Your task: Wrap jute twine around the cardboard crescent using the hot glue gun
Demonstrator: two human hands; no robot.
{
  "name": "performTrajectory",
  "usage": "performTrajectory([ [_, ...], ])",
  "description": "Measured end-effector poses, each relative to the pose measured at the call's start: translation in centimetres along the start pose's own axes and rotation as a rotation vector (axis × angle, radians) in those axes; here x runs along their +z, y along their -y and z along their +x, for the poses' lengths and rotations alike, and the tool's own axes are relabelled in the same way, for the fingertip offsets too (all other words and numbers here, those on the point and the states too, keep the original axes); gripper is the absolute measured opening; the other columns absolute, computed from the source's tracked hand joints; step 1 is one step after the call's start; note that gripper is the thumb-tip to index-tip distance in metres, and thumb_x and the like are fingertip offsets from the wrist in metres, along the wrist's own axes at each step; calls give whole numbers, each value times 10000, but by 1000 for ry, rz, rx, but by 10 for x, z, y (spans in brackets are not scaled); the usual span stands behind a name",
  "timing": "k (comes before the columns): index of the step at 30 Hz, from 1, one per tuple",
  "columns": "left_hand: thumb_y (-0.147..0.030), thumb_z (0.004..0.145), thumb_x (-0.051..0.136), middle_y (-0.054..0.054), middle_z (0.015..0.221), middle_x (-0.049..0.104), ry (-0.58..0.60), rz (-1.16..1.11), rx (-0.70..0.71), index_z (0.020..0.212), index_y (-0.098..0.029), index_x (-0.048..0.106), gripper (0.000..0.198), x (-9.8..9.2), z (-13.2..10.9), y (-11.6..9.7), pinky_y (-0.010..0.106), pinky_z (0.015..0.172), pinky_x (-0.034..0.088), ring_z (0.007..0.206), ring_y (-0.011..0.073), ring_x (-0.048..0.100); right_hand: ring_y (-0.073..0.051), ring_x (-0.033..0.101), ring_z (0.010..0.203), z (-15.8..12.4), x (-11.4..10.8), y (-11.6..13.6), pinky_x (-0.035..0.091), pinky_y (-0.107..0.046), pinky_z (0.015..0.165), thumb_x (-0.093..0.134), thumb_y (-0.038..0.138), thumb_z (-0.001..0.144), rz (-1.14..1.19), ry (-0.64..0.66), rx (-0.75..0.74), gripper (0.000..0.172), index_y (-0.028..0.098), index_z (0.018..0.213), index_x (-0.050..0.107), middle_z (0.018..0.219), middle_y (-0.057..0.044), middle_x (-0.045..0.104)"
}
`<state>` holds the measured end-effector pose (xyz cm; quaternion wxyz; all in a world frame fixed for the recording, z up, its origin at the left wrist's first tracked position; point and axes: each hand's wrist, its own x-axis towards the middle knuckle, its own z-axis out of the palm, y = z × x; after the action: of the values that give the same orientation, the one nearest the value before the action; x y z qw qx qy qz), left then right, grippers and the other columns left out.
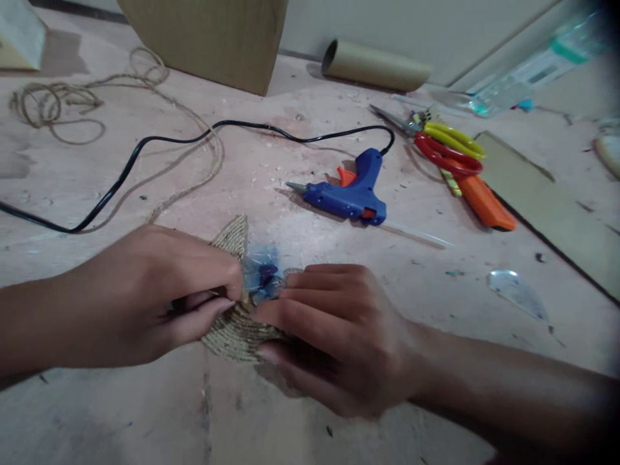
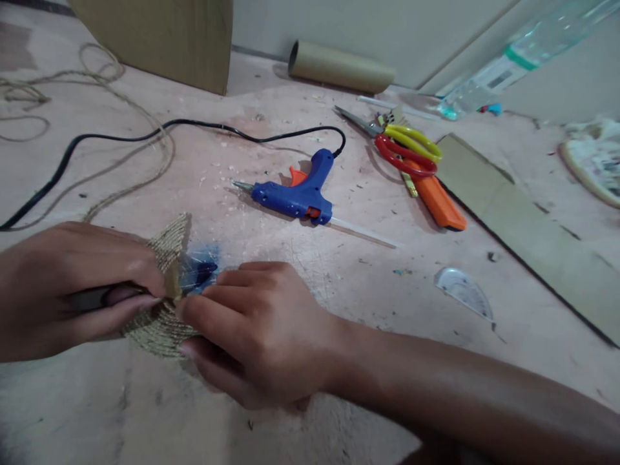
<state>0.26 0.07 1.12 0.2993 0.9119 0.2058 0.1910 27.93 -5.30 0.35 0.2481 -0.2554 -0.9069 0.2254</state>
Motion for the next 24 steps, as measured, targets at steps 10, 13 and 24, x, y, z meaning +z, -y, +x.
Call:
performTrajectory([
  [10, -154, 1126, 506, -71, 733, 659, 2, -12, 1, 927, -261, 628, 256, 1, -2, 2, 253, 612, 457, 611, 106, 587, -165, 642, 715, 1, 0, 0, 468, -363, 655, 629, 268, 1183, 15, 5, -4, 152, 145, 1172, 719, 856, 3, 745],
  [13, -150, 1122, 499, -70, 722, 644, -1, -14, 10, 927, -261, 631, 260, 1, -1, 2, 254, 602, 452, 603, 106, 576, -165, 608, 701, 3, 0, 0, 443, -376, 644, 630, 246, 1173, 21, 6, -27, 155, 123, 1188, 724, 856, 4, 735],
  [24, -162, 1101, 569, -84, 741, 710, -33, -39, -38, 947, -267, 659, 208, 0, -3, 3, 253, 618, 468, 621, 95, 630, -159, 690, 740, 1, 1, -1, 511, -368, 668, 594, 235, 1198, 30, 29, -9, 134, 152, 1265, 676, 917, 3, 783],
])
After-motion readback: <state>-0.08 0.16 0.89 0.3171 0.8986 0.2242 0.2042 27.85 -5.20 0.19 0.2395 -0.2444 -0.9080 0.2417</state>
